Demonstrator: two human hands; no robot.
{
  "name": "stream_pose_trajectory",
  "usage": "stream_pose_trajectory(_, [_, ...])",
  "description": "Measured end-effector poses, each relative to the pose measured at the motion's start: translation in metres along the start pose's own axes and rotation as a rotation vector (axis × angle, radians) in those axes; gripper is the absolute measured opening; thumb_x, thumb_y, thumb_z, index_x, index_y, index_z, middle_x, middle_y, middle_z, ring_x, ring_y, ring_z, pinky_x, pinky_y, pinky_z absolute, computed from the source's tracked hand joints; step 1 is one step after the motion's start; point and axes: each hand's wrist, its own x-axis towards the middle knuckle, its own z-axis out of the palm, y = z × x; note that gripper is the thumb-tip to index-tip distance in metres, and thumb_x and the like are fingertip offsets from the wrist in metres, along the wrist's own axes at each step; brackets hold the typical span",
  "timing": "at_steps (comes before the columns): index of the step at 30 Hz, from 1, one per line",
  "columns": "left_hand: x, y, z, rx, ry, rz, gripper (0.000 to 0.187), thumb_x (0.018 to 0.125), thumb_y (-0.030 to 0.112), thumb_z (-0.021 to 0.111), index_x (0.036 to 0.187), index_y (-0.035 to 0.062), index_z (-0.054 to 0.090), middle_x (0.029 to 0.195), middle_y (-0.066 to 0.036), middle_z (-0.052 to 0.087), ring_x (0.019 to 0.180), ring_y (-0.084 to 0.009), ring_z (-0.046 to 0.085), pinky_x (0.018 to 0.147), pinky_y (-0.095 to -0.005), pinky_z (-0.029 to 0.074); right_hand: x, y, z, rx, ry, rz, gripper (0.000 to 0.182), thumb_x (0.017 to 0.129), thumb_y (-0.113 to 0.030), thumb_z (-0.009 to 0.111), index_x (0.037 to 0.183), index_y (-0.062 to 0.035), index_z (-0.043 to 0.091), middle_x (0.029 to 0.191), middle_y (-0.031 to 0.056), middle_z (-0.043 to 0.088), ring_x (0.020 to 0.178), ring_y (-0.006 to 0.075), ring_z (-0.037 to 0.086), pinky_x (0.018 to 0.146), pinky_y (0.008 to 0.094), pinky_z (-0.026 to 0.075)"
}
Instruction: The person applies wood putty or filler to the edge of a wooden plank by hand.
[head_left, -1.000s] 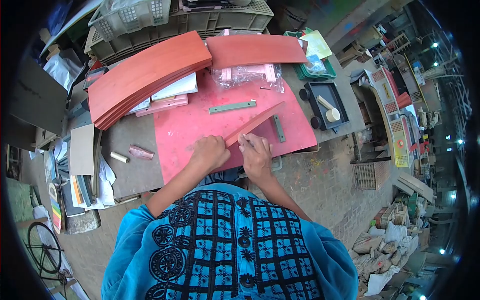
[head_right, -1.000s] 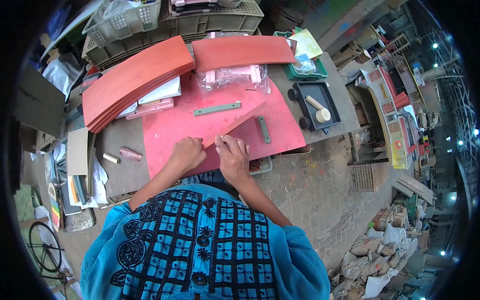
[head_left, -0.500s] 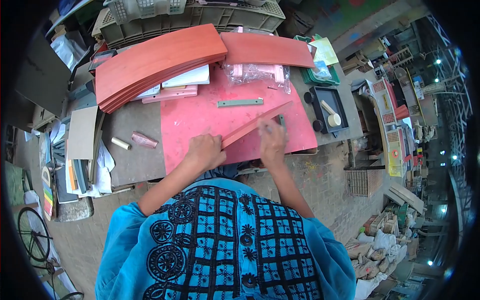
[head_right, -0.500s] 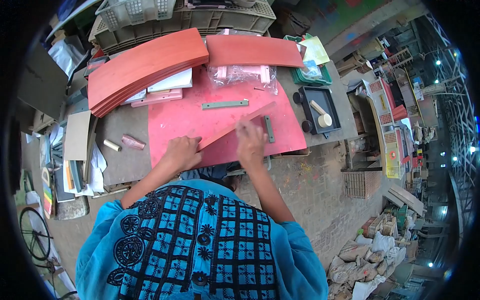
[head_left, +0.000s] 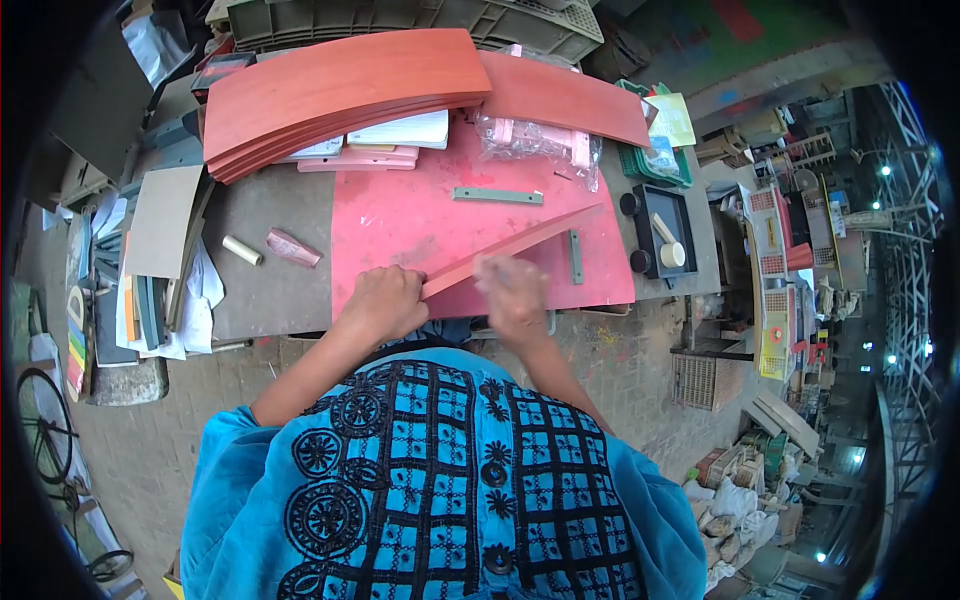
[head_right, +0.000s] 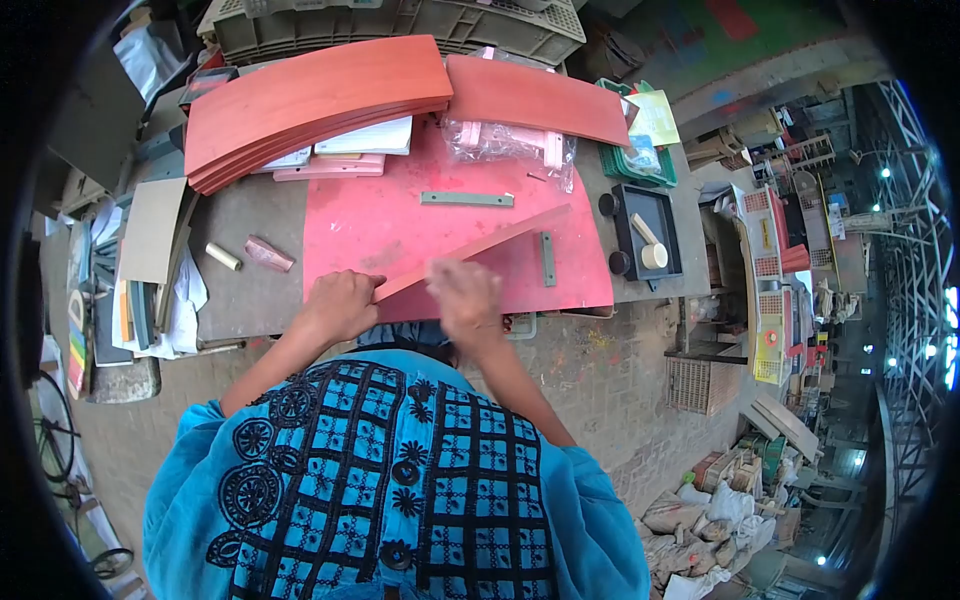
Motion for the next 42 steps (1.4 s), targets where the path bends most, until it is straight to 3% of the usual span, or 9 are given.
stream_pose_trajectory(7, [-0.005, 0.003, 0.005, -0.015, -0.015, 0.035, 0.042, 0.075, 0.016, 0.054, 0.112, 0.0043, 0.069, 0.083, -0.027, 0.068, 0.08, -0.0436, 0.067, 0.076, -0.0516, 0.054, -0.001, 0.018, -0.006, 0.105, 0.022, -0.04, 0.028, 0.086, -0.009, 0.063, 0.114, -0.0096, 0.069, 0.11, 0.004, 0.063, 0.1, 0.0234, 0.056, 0.085, 0.0379, 0.038])
stream_pose_trajectory(10, [-0.008, 0.006, -0.001, -0.074, 0.017, 0.04, 0.029, 0.076, 0.017, 0.055, 0.095, -0.0003, 0.069, 0.082, -0.027, 0.068, 0.081, -0.0446, 0.068, 0.076, -0.0538, 0.053, -0.014, 0.086, 0.003, 0.114, 0.073, 0.081, 0.03, 0.088, -0.01, 0.063, 0.118, -0.0098, 0.068, 0.111, 0.0045, 0.063, 0.102, 0.0234, 0.057, 0.087, 0.0383, 0.04])
stream_pose_trajectory(16, [-0.008, 0.005, 0.002, -0.055, 0.03, 0.027, 0.032, 0.077, 0.017, 0.054, 0.1, 0.0029, 0.07, 0.085, -0.028, 0.067, 0.083, -0.0441, 0.067, 0.078, -0.0526, 0.053, 0.002, 0.051, -0.016, 0.046, 0.038, 0.029, 0.032, 0.092, -0.012, 0.059, 0.123, -0.012, 0.066, 0.108, 0.0055, 0.062, 0.095, 0.0265, 0.056, 0.082, 0.0428, 0.042])
stream_pose_trajectory(22, [-0.01, 0.01, 0.003, -0.028, 0.047, -0.013, 0.039, 0.076, 0.017, 0.054, 0.109, 0.0049, 0.071, 0.085, -0.028, 0.068, 0.083, -0.0436, 0.067, 0.079, -0.0521, 0.052, -0.004, 0.134, -0.021, -0.14, 0.138, 0.227, 0.025, 0.091, -0.014, 0.06, 0.114, -0.0137, 0.069, 0.11, 0.0038, 0.062, 0.094, 0.0251, 0.055, 0.081, 0.0418, 0.04])
stream_pose_trajectory(25, [-0.011, 0.014, 0.0, -0.044, 0.028, -0.049, 0.042, 0.076, 0.016, 0.054, 0.112, 0.0058, 0.071, 0.085, -0.028, 0.067, 0.084, -0.0434, 0.066, 0.081, -0.0513, 0.052, -0.009, 0.119, -0.013, -0.03, 0.124, -0.013, 0.024, 0.09, -0.014, 0.061, 0.113, -0.0137, 0.07, 0.111, 0.0042, 0.063, 0.094, 0.0254, 0.055, 0.08, 0.042, 0.039])
stream_pose_trajectory(31, [-0.012, 0.019, 0.003, -0.015, 0.026, -0.115, 0.044, 0.075, 0.014, 0.054, 0.116, 0.0087, 0.071, 0.087, -0.028, 0.067, 0.086, -0.0436, 0.066, 0.084, -0.0508, 0.052, -0.007, 0.174, -0.025, -0.109, 0.139, 0.179, 0.027, 0.088, -0.013, 0.062, 0.114, -0.0132, 0.069, 0.114, 0.0048, 0.063, 0.096, 0.0259, 0.056, 0.082, 0.0409, 0.039])
stream_pose_trajectory(34, [-0.01, 0.016, 0.007, -0.004, -0.002, -0.155, 0.05, 0.071, 0.017, 0.06, 0.12, 0.0103, 0.069, 0.086, -0.027, 0.067, 0.09, -0.0417, 0.066, 0.085, -0.0499, 0.051, -0.014, 0.157, -0.025, 0.048, 0.096, 0.014, 0.031, 0.087, -0.011, 0.062, 0.117, -0.0122, 0.068, 0.113, 0.0065, 0.063, 0.097, 0.0268, 0.057, 0.084, 0.0412, 0.04])
stream_pose_trajectory(40, [-0.009, 0.031, 0.004, 0.074, 0.018, -0.166, 0.042, 0.076, 0.017, 0.055, 0.114, 0.0098, 0.071, 0.089, -0.026, 0.068, 0.086, -0.0425, 0.067, 0.081, -0.0504, 0.053, -0.026, 0.238, -0.013, -0.01, 0.129, 0.374, 0.024, 0.089, -0.01, 0.063, 0.112, -0.0089, 0.071, 0.11, 0.0094, 0.064, 0.097, 0.0234, 0.06, 0.083, 0.0377, 0.044])
stream_pose_trajectory(42, [0.001, 0.044, 0.011, 0.087, 0.075, -0.147, 0.042, 0.075, 0.018, 0.056, 0.113, 0.0094, 0.072, 0.088, -0.024, 0.069, 0.083, -0.0418, 0.067, 0.079, -0.0497, 0.054, -0.03, 0.241, -0.002, 0.428, 0.141, 0.603, 0.021, 0.092, -0.013, 0.062, 0.109, -0.0065, 0.072, 0.107, 0.0081, 0.066, 0.095, 0.0186, 0.061, 0.08, 0.0333, 0.045])
